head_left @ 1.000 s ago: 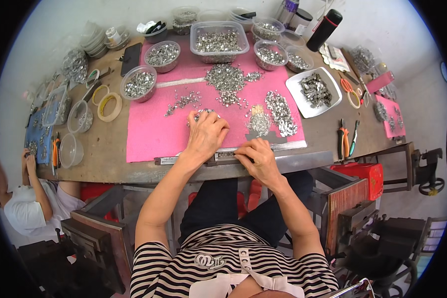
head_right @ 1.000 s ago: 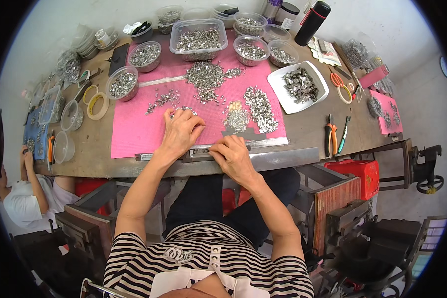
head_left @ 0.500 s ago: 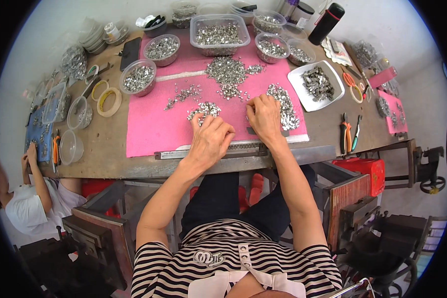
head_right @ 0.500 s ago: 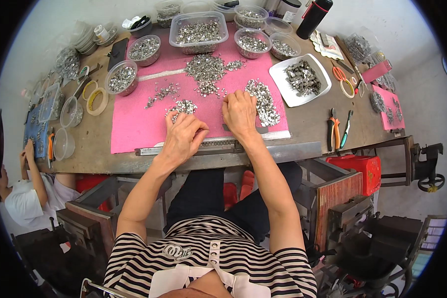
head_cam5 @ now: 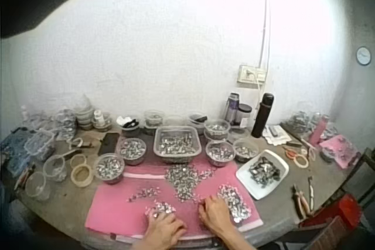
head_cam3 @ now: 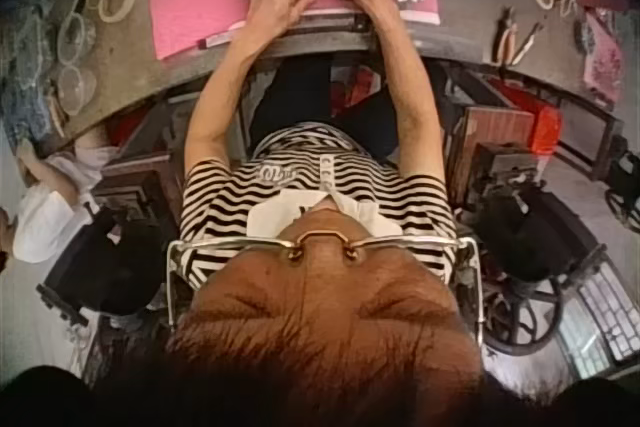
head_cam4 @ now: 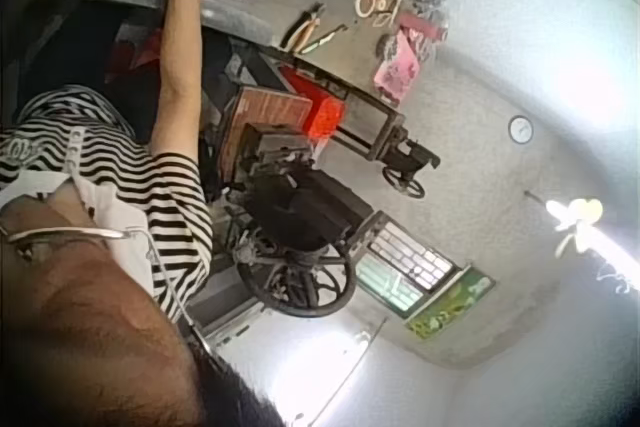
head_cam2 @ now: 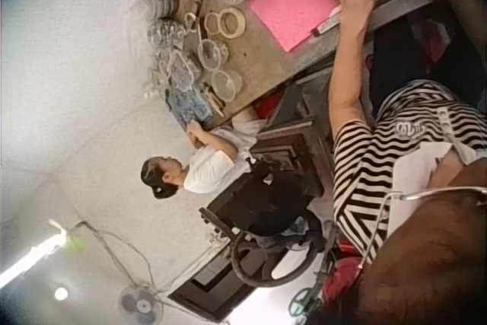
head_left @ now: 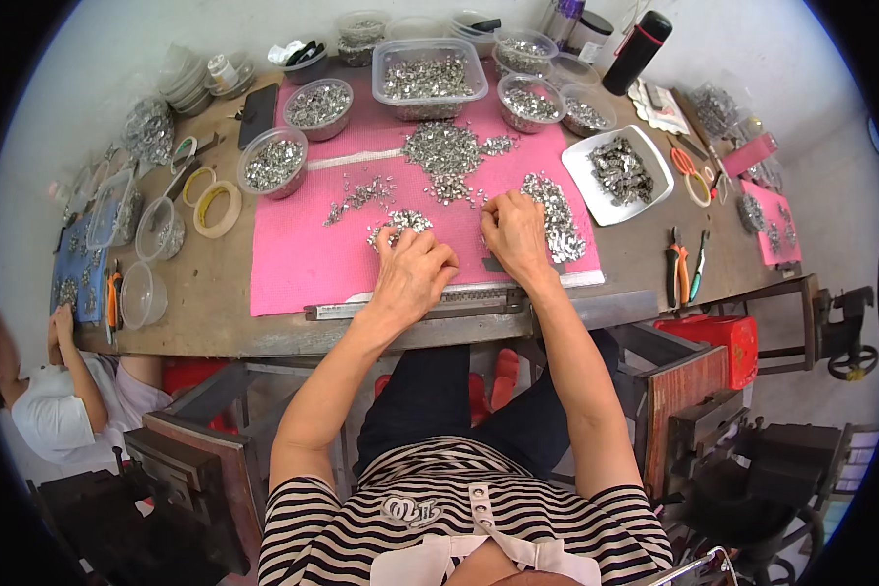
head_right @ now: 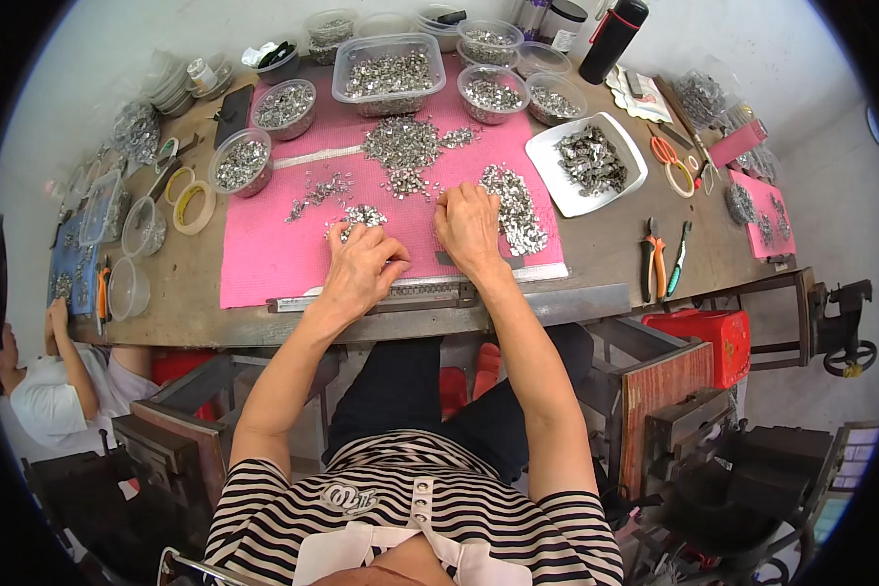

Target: The person places small metal pieces into a metal holder on the table by hand, inserts the holder into a press machine and rotates the handwheel, and then returns to placing more metal pieces into the holder.

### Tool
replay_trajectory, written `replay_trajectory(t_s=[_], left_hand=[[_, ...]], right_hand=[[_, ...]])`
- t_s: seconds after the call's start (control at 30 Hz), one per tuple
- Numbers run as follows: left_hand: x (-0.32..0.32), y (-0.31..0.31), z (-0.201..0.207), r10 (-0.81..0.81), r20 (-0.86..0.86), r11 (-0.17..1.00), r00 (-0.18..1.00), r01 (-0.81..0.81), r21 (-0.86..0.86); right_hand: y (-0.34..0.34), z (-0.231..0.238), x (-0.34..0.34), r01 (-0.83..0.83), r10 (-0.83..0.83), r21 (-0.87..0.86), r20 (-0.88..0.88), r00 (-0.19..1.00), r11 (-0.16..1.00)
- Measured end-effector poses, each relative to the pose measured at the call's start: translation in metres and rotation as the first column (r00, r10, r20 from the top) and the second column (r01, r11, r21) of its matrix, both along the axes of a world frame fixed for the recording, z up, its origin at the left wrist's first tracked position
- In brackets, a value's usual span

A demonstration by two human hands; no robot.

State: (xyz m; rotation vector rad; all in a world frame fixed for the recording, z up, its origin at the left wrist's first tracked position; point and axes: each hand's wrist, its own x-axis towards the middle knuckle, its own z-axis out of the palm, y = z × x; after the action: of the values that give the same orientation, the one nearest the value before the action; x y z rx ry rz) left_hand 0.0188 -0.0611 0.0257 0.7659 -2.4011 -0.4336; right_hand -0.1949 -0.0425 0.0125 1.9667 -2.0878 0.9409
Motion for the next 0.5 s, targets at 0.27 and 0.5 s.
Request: replay_trajectory(t_s=[0.27,0.5], left_hand=[[-0.002,-0.004,0.000,0.013,-0.019,0.998,1.000,-0.014,-0.062],[-0.005,0.010,0.009,-0.021,-0.067,0.995,0.997,0.015,-0.097]], right_hand=[[0.061,0.034,0.015,-0.222,0.193,0.077,0.281,0.940,0.972],[0.097,0.025,0.030,-0.296,0.269,0.026,0.351,0.897,0.955]])
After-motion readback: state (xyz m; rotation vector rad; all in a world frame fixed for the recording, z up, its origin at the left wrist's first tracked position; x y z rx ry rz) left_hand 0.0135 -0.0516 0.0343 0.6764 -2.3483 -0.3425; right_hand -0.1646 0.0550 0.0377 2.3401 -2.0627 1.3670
